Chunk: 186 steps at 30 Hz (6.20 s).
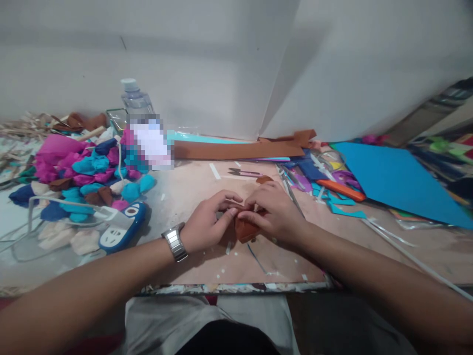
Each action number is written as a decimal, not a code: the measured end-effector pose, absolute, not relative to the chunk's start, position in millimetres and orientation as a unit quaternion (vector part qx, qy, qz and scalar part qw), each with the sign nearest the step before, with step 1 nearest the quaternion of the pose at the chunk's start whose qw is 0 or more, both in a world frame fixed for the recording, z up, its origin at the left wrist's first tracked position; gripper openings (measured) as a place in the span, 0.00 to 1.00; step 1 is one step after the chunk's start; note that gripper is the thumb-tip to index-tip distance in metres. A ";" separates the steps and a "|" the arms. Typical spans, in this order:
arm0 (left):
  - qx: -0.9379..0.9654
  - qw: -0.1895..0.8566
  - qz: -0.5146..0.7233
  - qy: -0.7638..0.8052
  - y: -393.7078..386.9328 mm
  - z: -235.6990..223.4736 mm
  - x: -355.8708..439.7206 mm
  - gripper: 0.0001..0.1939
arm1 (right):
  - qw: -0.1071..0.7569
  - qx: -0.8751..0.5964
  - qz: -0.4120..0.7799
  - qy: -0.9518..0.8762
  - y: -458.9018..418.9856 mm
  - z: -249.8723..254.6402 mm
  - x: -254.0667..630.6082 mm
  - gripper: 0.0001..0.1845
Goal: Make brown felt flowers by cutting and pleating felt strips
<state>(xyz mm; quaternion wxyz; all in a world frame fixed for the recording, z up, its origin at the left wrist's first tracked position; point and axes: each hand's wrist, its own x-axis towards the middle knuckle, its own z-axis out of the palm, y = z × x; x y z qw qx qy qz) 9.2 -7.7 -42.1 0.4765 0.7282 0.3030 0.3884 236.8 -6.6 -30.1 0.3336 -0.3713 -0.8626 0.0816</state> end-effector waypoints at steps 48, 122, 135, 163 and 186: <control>0.751 0.478 0.310 0.335 -9.8 -46.7 10.6 0.28 | 0.406 -0.323 0.061 -0.853 -20.0 -19.4 232.7 0.05; 0.696 0.498 0.399 0.330 -9.1 -32.4 11.4 0.09 | 0.319 -0.386 0.064 -0.863 -20.2 -20.5 230.4 0.07; 0.722 0.453 0.403 0.334 -6.7 -39.1 8.3 0.07 | 0.320 -0.390 0.033 -0.863 -13.8 -25.4 233.7 0.11; 0.758 0.427 0.357 0.339 -9.1 -34.9 6.3 0.08 | 0.333 -0.397 0.035 -0.855 -19.3 -23.9 230.7 0.07; 0.626 0.639 0.383 0.231 -8.0 -42.2 15.4 0.20 | 0.318 -0.392 0.008 -0.863 -16.2 -23.4 232.2 0.07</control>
